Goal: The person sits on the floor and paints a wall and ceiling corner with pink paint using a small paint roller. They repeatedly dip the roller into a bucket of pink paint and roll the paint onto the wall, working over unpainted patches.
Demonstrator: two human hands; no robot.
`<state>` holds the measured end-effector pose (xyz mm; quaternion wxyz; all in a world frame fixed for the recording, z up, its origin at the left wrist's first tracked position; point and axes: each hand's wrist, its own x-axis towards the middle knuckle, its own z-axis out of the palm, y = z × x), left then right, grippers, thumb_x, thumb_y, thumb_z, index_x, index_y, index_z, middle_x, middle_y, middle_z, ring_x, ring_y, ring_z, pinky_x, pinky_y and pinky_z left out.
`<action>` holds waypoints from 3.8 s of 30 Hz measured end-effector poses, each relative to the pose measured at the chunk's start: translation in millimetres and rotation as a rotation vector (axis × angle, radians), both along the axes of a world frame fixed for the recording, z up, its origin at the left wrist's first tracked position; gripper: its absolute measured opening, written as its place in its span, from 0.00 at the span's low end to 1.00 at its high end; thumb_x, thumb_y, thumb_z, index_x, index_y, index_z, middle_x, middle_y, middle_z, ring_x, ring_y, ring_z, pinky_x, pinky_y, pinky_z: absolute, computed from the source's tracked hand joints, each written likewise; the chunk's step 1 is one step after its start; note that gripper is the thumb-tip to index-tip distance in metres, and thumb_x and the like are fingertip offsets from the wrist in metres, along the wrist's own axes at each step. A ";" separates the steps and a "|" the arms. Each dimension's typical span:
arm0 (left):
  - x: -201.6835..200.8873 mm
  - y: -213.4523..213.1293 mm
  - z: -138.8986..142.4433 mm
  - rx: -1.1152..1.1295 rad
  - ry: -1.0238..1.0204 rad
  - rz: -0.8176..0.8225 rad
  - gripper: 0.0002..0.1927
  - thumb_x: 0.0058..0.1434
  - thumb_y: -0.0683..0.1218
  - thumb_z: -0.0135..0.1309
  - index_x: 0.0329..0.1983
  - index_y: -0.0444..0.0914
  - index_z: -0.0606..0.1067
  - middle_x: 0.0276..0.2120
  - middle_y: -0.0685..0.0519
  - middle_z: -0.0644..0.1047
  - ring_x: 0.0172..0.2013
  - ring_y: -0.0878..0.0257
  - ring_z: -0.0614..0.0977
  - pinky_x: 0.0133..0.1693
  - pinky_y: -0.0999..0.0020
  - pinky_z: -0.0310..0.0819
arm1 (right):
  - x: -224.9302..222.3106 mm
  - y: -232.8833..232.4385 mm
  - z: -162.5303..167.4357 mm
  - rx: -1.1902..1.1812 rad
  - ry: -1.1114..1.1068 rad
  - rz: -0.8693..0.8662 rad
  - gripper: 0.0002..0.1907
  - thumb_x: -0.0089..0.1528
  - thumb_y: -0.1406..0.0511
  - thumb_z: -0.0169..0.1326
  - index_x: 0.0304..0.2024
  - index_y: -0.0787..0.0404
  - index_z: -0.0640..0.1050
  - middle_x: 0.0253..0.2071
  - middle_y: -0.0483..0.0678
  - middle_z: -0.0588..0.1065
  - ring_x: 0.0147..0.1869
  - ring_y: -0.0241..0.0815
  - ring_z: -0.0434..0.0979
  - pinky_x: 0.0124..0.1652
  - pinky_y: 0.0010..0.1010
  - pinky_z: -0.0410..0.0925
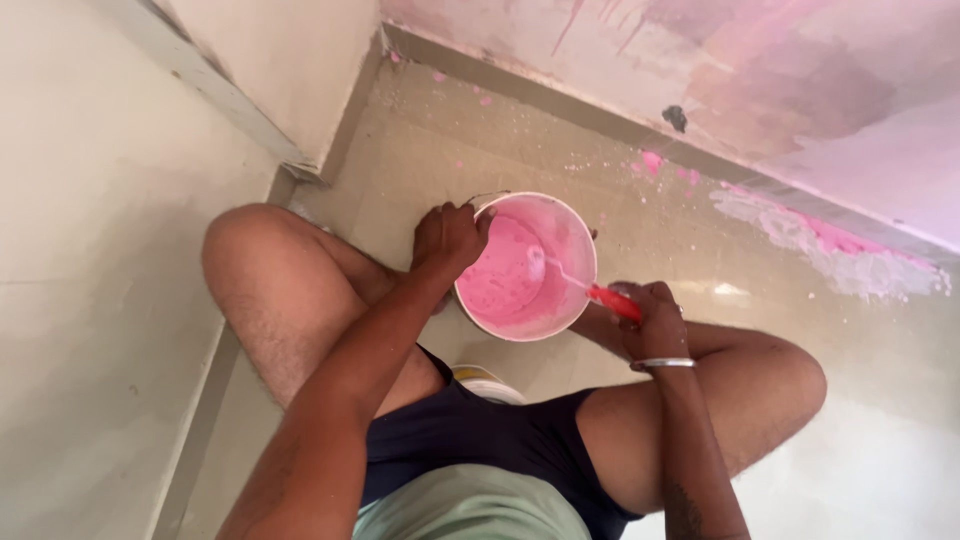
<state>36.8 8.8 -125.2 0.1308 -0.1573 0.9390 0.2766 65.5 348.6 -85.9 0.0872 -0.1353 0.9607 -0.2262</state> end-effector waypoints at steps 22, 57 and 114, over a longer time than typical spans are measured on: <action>-9.8 32.6 -19.7 0.030 0.159 -0.074 0.28 0.70 0.62 0.45 0.40 0.32 0.79 0.40 0.31 0.77 0.40 0.39 0.81 0.45 0.43 0.72 | 6.1 12.5 23.5 0.187 0.057 -0.044 0.20 0.52 0.72 0.60 0.44 0.46 0.84 0.41 0.51 0.75 0.44 0.58 0.77 0.47 0.48 0.71; -6.8 27.3 5.7 0.014 -0.004 -0.075 0.28 0.72 0.62 0.41 0.43 0.35 0.80 0.43 0.34 0.78 0.43 0.39 0.81 0.52 0.43 0.70 | 12.8 -10.8 27.4 0.324 0.246 -0.110 0.18 0.55 0.74 0.56 0.42 0.47 0.84 0.41 0.48 0.74 0.46 0.56 0.75 0.47 0.50 0.67; -24.7 -10.9 -3.2 -0.017 -0.080 -0.008 0.31 0.70 0.66 0.41 0.41 0.36 0.80 0.39 0.39 0.82 0.42 0.42 0.83 0.44 0.48 0.78 | 0.0 -17.3 23.9 0.247 0.044 -0.215 0.17 0.52 0.72 0.58 0.39 0.45 0.82 0.44 0.44 0.74 0.49 0.54 0.76 0.47 0.50 0.65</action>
